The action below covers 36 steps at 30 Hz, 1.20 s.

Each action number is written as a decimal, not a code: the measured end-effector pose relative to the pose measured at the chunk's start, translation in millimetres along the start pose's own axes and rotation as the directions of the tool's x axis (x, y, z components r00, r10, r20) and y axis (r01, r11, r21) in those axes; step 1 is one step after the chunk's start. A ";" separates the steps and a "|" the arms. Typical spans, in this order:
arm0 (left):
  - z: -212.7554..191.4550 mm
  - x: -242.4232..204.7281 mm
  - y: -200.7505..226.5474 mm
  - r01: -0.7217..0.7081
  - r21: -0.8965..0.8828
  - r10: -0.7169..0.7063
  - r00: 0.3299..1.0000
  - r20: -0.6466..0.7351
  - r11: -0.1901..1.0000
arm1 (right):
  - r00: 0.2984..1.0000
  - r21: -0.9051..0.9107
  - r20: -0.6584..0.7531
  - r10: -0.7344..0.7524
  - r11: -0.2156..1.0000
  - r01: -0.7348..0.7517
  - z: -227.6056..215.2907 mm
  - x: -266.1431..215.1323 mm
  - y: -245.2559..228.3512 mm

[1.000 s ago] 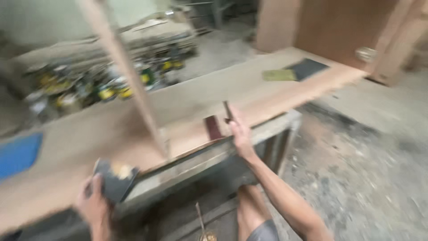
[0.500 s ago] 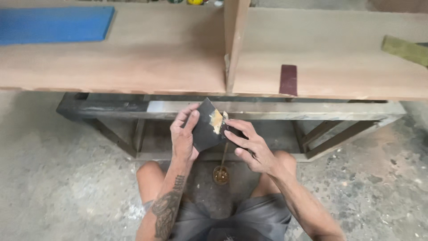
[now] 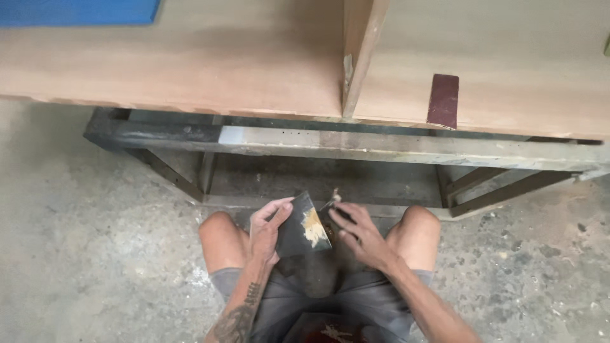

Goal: The person sits on the floor and uses a putty knife to apply wood filler to the edges and joints of a wooden furniture frame. They then use a sanding block to smooth the applied filler and the surrounding wood surfaces.

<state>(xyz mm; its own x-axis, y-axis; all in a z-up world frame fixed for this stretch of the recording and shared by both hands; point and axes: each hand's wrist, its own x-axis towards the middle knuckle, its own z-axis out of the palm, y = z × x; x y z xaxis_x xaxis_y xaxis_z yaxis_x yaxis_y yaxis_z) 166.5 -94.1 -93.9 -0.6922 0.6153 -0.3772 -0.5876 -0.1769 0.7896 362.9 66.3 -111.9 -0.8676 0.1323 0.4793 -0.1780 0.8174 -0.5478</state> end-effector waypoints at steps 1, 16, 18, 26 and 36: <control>-15.0 13.1 -14.8 0.051 0.063 -0.048 0.998 -0.039 0.997 | 0.985 0.034 -0.010 0.173 0.984 -0.172 -2.1 -1.2 -4.5; -25.8 31.8 -114.0 0.398 0.126 -0.386 0.916 -0.113 0.909 | 0.587 -0.033 0.165 0.793 0.599 -0.800 43.7 -17.7 1.8; -14.6 19.6 -104.1 0.450 0.129 -0.429 0.889 -0.161 0.884 | 0.560 -0.030 0.217 0.800 0.579 -0.815 48.9 -7.6 -9.1; 19.9 0.4 -86.8 0.236 0.208 -0.253 0.966 0.060 0.949 | 0.699 -0.169 0.216 0.682 0.731 -0.661 86.6 -10.4 -18.7; -30.1 30.0 -162.6 0.024 0.533 -0.183 0.951 0.249 0.846 | 0.722 -0.015 0.123 0.680 0.729 -0.684 116.5 -18.1 -13.2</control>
<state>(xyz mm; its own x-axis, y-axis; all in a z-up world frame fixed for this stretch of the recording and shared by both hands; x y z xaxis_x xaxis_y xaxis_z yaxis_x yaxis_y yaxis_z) 228.6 -70.0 -248.2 -0.4461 0.8089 -0.3830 -0.2903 0.2740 0.9169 326.9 -12.2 -193.2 -0.8049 0.5829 -0.1108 0.4707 0.5136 -0.7174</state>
